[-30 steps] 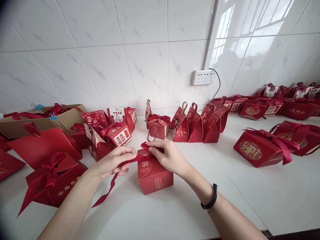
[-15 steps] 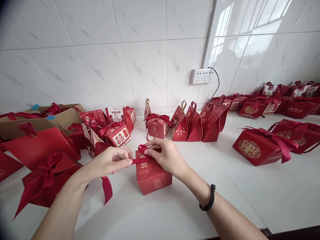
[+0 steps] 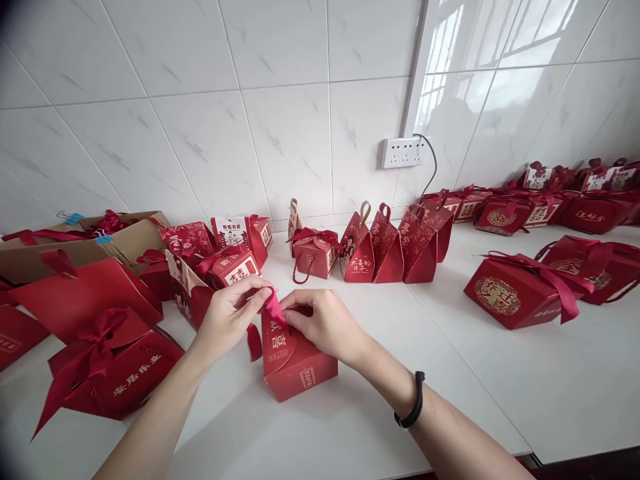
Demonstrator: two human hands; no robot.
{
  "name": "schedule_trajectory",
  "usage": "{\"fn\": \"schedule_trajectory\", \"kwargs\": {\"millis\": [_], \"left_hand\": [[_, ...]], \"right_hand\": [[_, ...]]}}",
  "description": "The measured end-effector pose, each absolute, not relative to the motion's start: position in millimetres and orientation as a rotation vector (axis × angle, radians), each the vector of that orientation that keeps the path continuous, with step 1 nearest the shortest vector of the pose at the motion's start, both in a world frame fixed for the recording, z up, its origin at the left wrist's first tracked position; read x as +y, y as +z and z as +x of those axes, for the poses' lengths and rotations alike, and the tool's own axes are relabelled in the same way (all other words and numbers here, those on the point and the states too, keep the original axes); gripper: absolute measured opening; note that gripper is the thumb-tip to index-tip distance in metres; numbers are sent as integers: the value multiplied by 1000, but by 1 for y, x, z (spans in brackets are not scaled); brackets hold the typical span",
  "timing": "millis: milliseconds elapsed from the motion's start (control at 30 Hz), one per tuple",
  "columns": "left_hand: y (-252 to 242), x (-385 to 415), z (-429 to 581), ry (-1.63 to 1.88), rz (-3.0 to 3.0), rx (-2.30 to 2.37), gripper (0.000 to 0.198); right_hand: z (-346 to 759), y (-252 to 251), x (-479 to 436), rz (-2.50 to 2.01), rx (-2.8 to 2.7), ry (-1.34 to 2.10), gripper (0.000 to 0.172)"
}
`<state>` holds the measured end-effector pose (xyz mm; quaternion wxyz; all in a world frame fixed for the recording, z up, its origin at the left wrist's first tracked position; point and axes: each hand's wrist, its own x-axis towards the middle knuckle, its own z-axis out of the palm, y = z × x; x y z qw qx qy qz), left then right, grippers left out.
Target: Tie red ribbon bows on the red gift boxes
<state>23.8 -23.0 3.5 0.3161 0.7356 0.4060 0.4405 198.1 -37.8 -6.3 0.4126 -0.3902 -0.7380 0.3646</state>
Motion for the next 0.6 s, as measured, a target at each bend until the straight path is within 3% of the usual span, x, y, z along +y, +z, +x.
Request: {"fn": "schedule_trajectory", "kwargs": {"millis": [267, 600], "left_hand": [[-6, -15, 25, 1230, 1790, 1131, 22], [-5, -18, 23, 922, 1992, 1050, 12]], "right_hand": [[196, -8, -39, -894, -1846, 908, 9], [202, 0, -39, -1044, -1721, 882, 5]]}}
